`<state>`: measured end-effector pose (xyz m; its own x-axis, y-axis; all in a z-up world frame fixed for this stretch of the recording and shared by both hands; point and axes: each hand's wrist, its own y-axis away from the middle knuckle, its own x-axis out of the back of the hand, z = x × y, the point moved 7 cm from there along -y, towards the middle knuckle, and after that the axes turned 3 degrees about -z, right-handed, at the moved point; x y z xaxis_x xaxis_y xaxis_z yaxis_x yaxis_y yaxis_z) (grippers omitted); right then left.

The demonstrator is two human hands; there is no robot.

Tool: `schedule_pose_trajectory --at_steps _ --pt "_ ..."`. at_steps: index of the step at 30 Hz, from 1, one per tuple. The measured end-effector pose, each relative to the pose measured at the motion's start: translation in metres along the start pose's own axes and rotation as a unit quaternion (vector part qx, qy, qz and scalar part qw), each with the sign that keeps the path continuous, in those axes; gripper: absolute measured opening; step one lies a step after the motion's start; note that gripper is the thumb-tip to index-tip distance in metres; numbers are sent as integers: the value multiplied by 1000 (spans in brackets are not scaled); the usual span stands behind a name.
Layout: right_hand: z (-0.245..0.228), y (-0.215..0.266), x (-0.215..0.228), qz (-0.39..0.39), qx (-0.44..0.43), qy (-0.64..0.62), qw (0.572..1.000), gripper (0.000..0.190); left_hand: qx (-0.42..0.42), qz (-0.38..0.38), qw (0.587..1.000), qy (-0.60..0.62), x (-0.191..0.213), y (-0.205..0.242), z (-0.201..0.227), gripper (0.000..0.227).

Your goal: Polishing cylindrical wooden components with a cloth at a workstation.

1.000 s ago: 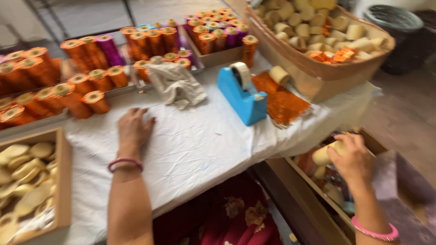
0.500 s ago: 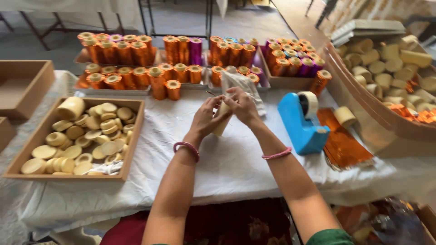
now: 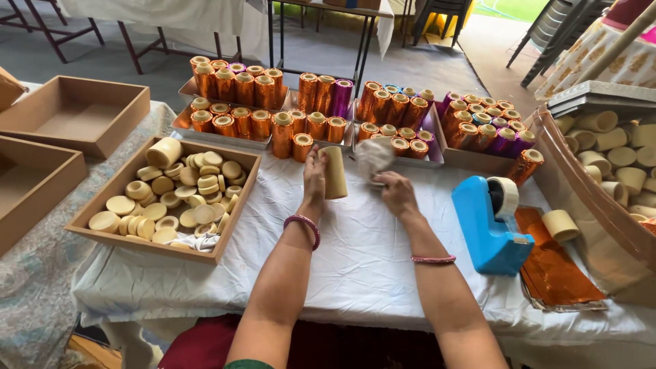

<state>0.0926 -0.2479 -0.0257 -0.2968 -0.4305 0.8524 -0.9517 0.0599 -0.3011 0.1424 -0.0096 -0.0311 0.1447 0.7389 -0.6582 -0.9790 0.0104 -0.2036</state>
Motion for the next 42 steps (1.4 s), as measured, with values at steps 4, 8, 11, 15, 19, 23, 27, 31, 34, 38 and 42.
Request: schedule_pose_trajectory --at_steps 4,8,11,15,19,23,27,31,34,38,42 --pt "-87 28 22 39 135 -138 981 21 16 26 999 38 11 -2 -1 45" --pt "-157 63 38 103 327 -38 938 31 65 -20 997 40 6 3 -3 45" --pt "-171 70 47 145 370 21 917 62 130 -91 987 5 -37 31 12 48" --pt "-140 56 56 162 291 -56 941 71 190 -177 962 -81 -75 56 6 53" --pt "-139 57 63 172 279 -111 938 65 123 -178 975 -54 -74 49 7 51" --pt "-168 75 54 131 377 -115 909 52 57 -52 996 38 -37 34 20 44" --pt "-199 104 65 132 479 -101 862 14 47 58 986 148 5 15 20 37" --pt "-165 85 39 119 450 -86 881 12 37 89 982 165 14 10 14 34" --pt "-159 79 54 189 412 -74 888 17 47 31 990 128 5 10 5 39" --pt "-152 66 54 217 359 -41 907 55 102 -106 989 -33 -37 24 -7 44" --pt "-108 40 45 195 198 -117 954 66 149 -203 959 -133 -67 51 4 46"
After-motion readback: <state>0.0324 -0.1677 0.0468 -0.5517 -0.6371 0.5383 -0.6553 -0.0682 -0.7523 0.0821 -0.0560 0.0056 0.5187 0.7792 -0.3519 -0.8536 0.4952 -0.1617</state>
